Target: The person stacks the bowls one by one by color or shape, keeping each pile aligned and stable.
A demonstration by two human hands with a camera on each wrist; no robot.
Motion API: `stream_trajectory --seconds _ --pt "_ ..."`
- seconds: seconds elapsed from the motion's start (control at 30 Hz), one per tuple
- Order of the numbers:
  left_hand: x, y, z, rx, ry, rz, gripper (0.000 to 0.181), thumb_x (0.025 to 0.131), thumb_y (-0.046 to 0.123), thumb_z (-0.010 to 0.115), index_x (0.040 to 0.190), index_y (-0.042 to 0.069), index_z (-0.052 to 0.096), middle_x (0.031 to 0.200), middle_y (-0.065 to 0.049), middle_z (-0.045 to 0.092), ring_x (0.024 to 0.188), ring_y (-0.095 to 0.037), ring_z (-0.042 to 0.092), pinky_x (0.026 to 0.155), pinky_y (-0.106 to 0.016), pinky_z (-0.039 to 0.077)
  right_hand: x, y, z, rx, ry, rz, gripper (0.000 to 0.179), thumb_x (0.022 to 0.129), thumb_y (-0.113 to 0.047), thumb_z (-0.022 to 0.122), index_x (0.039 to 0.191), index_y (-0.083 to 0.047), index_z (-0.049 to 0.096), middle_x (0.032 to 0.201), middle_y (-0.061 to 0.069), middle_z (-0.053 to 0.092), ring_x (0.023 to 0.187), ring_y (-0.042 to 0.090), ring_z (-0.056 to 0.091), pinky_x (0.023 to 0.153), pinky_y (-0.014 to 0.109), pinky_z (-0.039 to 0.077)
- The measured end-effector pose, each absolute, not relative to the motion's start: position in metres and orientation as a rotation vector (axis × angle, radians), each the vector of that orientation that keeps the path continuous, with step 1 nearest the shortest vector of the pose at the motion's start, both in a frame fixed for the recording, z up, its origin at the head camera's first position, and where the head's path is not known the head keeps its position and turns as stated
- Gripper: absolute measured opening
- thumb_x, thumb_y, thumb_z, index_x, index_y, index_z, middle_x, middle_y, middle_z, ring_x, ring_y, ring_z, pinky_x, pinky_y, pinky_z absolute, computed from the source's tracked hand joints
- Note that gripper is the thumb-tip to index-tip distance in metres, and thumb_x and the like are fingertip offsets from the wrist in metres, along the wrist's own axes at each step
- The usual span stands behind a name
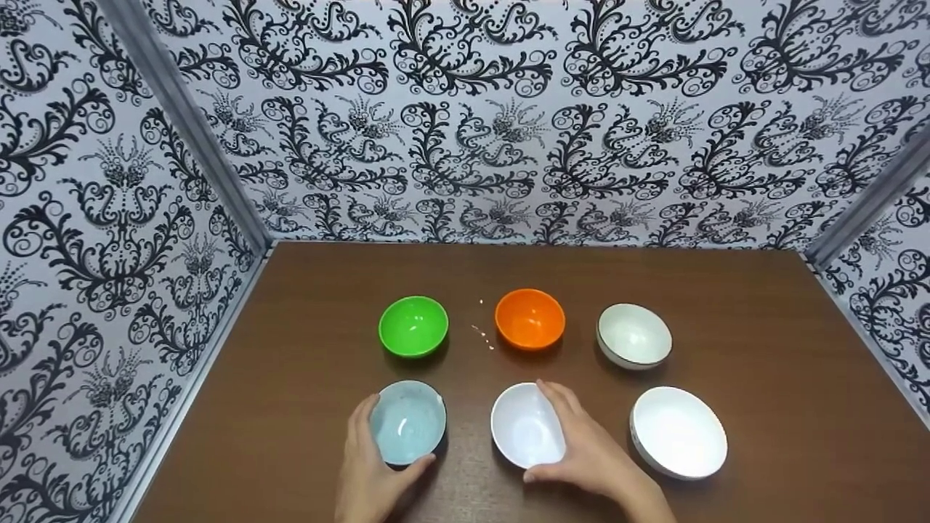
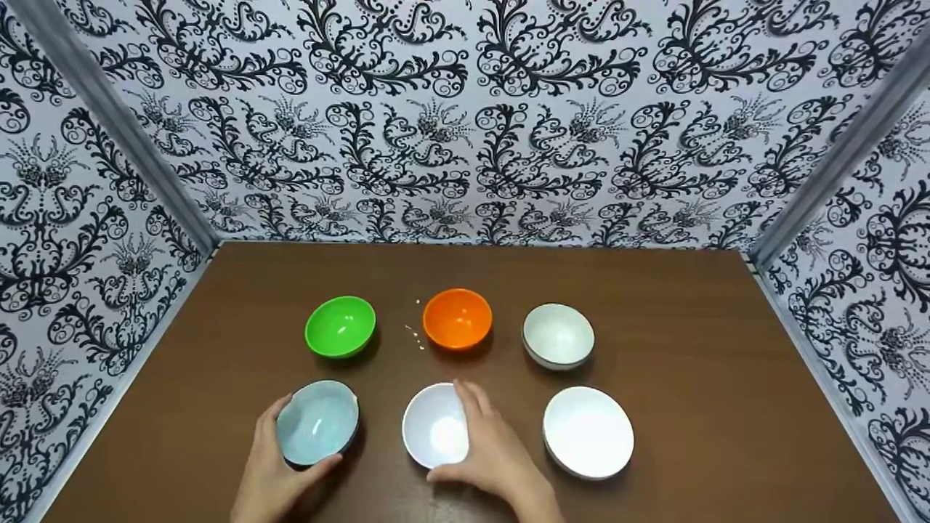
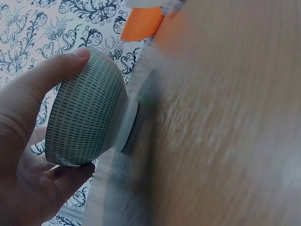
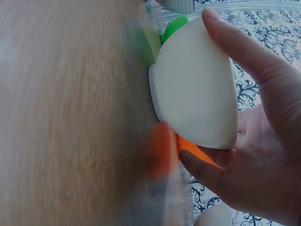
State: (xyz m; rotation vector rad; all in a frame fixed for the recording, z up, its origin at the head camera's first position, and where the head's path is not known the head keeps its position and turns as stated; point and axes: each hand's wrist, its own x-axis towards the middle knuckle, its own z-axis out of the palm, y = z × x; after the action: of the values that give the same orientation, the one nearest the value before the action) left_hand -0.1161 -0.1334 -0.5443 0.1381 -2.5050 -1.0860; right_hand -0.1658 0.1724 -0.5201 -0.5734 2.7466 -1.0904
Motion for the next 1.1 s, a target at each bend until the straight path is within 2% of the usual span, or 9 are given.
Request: stream_trajectory --seconds 0.17,0.3,0.4,0.63,0.87,1.1 --pt "-0.116 -0.130 -0.548 0.109 -2.462 -1.056 0.109 0.051 0.034 0.098 0.141 0.002 0.045 0.141 -0.010 0.051 0.125 -0.025 0.055 0.100 -0.031 0.046 -0.167 0.172 -0.521 -0.610 2.777 -1.069 0.127 0.054 -0.058 0.092 0.155 -0.009 0.032 0.154 0.012 0.038 0.132 0.029 0.051 0.106 0.056 0.047" --pt "-0.116 -0.124 -0.546 0.095 -2.448 -1.067 0.109 0.050 0.032 0.099 0.140 0.002 0.045 0.140 -0.010 0.052 0.124 -0.025 0.055 0.100 -0.025 0.044 -0.167 0.171 -0.523 -0.625 2.789 -1.064 0.128 0.054 -0.060 0.091 0.155 -0.008 0.032 0.154 0.011 0.039 0.132 0.027 0.052 0.106 0.054 0.047" --pt "-0.116 -0.118 -0.542 0.087 -2.451 -1.095 0.109 0.050 0.033 0.099 0.140 0.003 0.045 0.141 -0.008 0.051 0.125 -0.024 0.055 0.101 -0.027 0.046 -0.167 0.172 -0.523 -0.623 2.791 -1.062 0.128 0.054 -0.060 0.091 0.155 -0.008 0.032 0.154 0.011 0.039 0.132 0.027 0.051 0.106 0.053 0.047" --pt "-0.119 -0.101 -0.524 0.044 -2.464 -1.181 0.111 0.053 0.034 0.099 0.144 0.007 0.042 0.145 -0.004 0.048 0.128 -0.021 0.053 0.104 -0.043 0.050 -0.167 0.172 -0.523 -0.609 2.777 -1.072 0.127 0.056 -0.059 0.090 0.156 -0.010 0.030 0.156 0.011 0.037 0.133 0.026 0.050 0.107 0.053 0.047" --pt "-0.119 -0.083 -0.511 -0.062 -2.457 -1.228 0.111 0.055 0.038 0.098 0.145 0.008 0.039 0.148 -0.003 0.045 0.131 -0.019 0.051 0.108 -0.041 0.048 -0.166 0.173 -0.524 -0.640 2.794 -1.082 0.127 0.056 -0.066 0.087 0.156 -0.008 0.031 0.155 0.011 0.038 0.129 0.026 0.053 0.105 0.048 0.050" --pt "-0.122 -0.065 -0.507 -0.248 -2.376 -1.162 0.108 0.055 0.040 0.097 0.141 0.004 0.042 0.146 -0.007 0.048 0.130 -0.021 0.051 0.105 -0.038 0.050 -0.165 0.174 -0.524 -0.638 2.793 -1.093 0.126 0.058 -0.065 0.087 0.156 -0.009 0.031 0.155 0.010 0.037 0.126 0.025 0.055 0.103 0.046 0.051"
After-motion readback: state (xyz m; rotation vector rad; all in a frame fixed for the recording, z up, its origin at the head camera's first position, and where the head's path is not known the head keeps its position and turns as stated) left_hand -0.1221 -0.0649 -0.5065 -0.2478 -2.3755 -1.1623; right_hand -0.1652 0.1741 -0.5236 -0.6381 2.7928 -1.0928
